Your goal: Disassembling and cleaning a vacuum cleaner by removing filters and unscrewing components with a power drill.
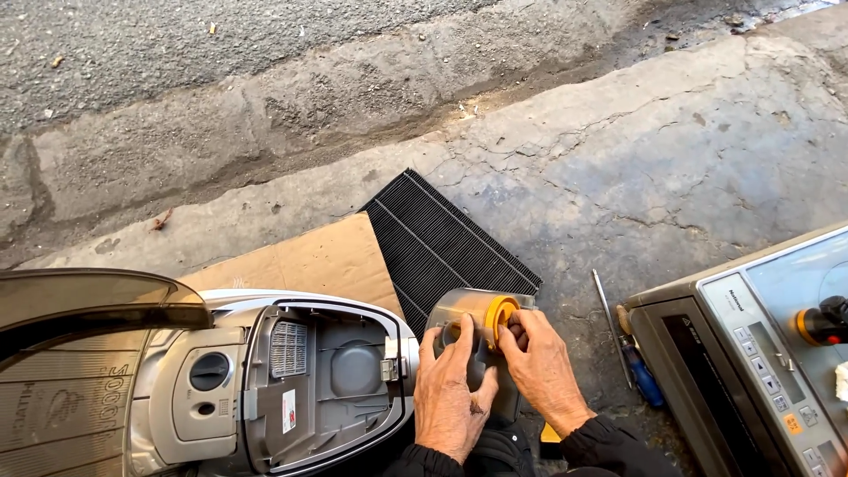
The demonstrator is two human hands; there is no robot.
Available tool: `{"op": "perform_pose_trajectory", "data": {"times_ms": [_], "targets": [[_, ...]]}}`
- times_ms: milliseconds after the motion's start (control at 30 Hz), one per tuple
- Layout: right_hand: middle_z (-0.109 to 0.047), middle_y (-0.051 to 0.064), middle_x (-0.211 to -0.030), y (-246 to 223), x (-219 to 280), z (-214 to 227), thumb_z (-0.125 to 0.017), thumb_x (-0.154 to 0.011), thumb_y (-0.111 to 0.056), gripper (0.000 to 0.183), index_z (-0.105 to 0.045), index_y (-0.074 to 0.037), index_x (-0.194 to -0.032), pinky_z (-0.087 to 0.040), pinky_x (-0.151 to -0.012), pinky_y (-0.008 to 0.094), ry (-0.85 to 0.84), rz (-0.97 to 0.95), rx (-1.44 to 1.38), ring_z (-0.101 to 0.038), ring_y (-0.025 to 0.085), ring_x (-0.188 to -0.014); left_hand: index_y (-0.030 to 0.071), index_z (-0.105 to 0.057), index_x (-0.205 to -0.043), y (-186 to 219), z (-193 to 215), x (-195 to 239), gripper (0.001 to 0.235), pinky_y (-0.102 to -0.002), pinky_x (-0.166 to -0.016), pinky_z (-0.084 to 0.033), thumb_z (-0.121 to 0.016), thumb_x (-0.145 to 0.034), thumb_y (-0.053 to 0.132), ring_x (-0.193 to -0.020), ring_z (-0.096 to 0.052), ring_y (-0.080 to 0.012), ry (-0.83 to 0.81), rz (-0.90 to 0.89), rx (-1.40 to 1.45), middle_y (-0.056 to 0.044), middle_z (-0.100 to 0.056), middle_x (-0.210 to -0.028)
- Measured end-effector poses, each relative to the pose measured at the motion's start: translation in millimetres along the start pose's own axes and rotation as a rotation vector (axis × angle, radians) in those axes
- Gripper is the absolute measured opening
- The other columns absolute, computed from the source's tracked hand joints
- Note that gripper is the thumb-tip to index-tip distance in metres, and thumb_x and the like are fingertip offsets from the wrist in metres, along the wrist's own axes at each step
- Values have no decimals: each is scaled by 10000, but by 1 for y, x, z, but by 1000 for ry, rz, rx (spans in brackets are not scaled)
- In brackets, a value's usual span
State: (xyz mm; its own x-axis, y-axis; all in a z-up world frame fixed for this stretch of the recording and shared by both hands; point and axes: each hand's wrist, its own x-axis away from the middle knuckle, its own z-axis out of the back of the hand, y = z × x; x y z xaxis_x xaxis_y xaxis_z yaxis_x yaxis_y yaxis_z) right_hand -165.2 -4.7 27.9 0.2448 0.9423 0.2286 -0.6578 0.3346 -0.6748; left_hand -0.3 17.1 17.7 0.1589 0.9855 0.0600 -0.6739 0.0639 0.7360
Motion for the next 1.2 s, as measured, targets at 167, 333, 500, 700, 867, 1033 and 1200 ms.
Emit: {"op": "perform_pose_trajectory", "data": {"times_ms": [167,333,500,700,867,1033,1200], "targets": [[-647,28,-1000,-10,-2,12,-692,-1043,-273,148,-695,-128,-1015,-521,-813,365,-34,35,24,-608,184,-833,244,-454,-1664,0,0,6,827,-535,-1103,-538,-800,-913,285,-1597,-366,-372,4,11,30,33,-792,-1191],[-752,50,-1012,-28,6,21,-618,-1008,-320,259,-719,-95,-926,-500,-838,387,-124,-269,36,-683,220,-904,160,-507,-1629,2,-16,24,767,-487,-1189,-440,-782,-915,220,-1541,-443,-381,207,-70,15,-28,-786,-1375],[-810,8,-949,-22,4,24,-665,-989,-334,249,-775,-121,-923,-520,-820,366,-121,-222,50,-708,172,-865,107,-434,-1653,-4,-16,12,1011,-522,-1277,-338,-905,-784,319,-1541,-425,-398,257,-43,-34,-197,-493,-1617],[-739,7,-809,-25,0,30,-711,-950,-322,247,-730,-114,-817,-475,-714,349,-174,-281,16,-602,141,-759,271,40,-1790,18,18,-14,1268,-577,-1350,-124,-885,-927,349,-1713,-19,-418,-324,216,-90,-184,53,-1867],[-701,15,-750,-13,-5,23,-688,-936,-326,264,-629,-126,-774,-448,-715,399,-153,-151,109,-570,198,-718,368,59,-1788,32,20,-22,1208,-613,-1353,-89,-760,-909,251,-1706,-3,-458,-362,275,-153,-180,86,-1866],[-763,-14,-811,0,-3,14,-708,-943,-359,247,-679,-139,-835,-511,-765,389,-105,-99,91,-673,195,-753,401,18,-1782,42,26,-20,1173,-546,-1380,-83,-709,-885,196,-1692,-41,-466,-366,349,-133,-162,111,-1863],[-785,-19,-798,1,-2,17,-720,-908,-332,220,-760,-129,-833,-517,-759,357,-91,-181,-1,-664,153,-757,411,-41,-1777,37,19,-17,1167,-578,-1363,-117,-748,-868,218,-1667,-98,-475,-331,336,-126,-176,58,-1852]]}}
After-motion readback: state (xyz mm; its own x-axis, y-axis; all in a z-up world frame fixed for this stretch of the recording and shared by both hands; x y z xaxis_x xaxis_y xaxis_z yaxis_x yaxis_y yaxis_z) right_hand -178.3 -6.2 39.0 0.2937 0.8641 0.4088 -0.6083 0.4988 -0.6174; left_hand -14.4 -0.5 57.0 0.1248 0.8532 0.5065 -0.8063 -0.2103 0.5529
